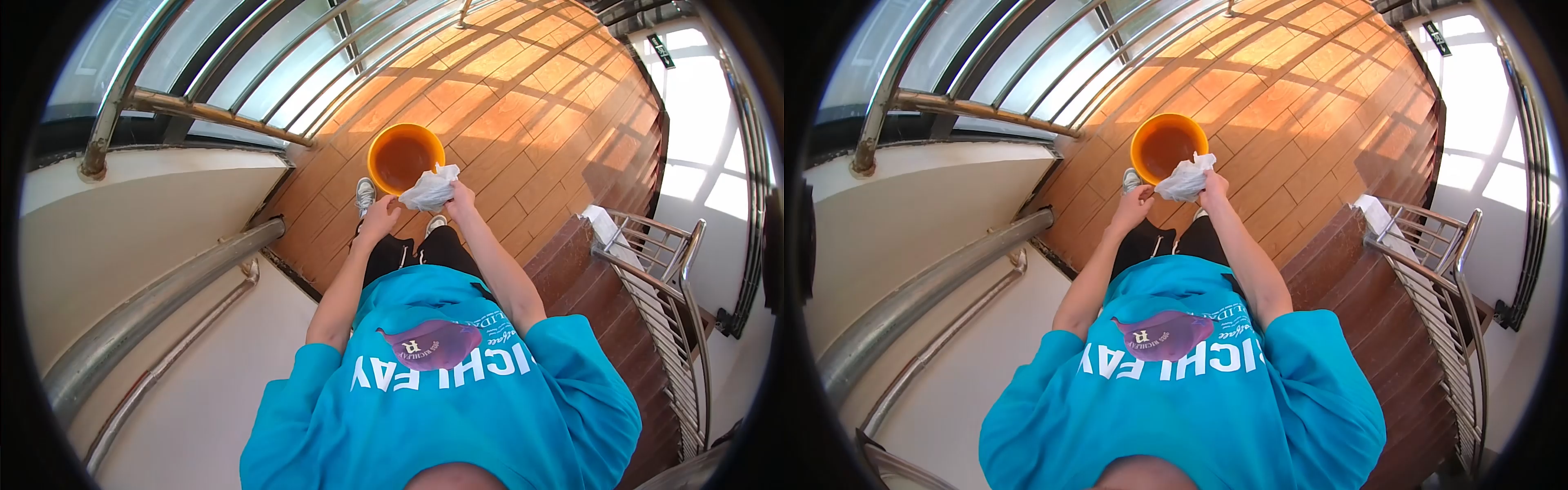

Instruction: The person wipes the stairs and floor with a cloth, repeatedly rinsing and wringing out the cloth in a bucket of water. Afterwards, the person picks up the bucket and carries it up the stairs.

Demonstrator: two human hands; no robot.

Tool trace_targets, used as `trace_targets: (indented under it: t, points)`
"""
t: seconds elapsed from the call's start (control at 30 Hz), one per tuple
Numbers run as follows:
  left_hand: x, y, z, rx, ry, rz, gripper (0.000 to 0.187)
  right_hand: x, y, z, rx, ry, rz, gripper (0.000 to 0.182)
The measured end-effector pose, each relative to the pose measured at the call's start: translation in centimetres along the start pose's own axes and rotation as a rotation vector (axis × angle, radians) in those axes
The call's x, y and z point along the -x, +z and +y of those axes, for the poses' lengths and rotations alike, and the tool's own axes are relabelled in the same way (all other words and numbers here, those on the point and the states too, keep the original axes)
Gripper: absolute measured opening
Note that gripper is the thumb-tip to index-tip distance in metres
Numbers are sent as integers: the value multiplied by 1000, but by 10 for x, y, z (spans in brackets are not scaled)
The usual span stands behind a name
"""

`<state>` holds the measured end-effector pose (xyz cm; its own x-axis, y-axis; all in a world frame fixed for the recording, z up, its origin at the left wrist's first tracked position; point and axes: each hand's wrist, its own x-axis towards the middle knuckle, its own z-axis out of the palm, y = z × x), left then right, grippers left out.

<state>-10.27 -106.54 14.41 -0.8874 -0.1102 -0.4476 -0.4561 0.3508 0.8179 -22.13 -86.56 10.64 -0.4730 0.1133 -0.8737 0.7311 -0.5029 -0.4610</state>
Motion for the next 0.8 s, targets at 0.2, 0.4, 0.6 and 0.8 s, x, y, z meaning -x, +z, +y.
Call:
trace_targets:
  t: [0.2, 0.4, 0.6, 0.8]
  points:
    - [-56, -37, -38, -212, -38, -143, 40, -7, 10, 19, -30, -107, 2, 38]
    - [-110, -32, -88, -281, -121, -19, 45, -85, -16, 62, 421, -334, 140, 63]
    - [-188, -1, -158, -329, -137, 70, 58, -159, -42, 92, 975, -459, 179, 72]
    - [-256, 44, -246, -244, -189, 192, 49, -243, -75, 134, 1202, -539, 234, 70]
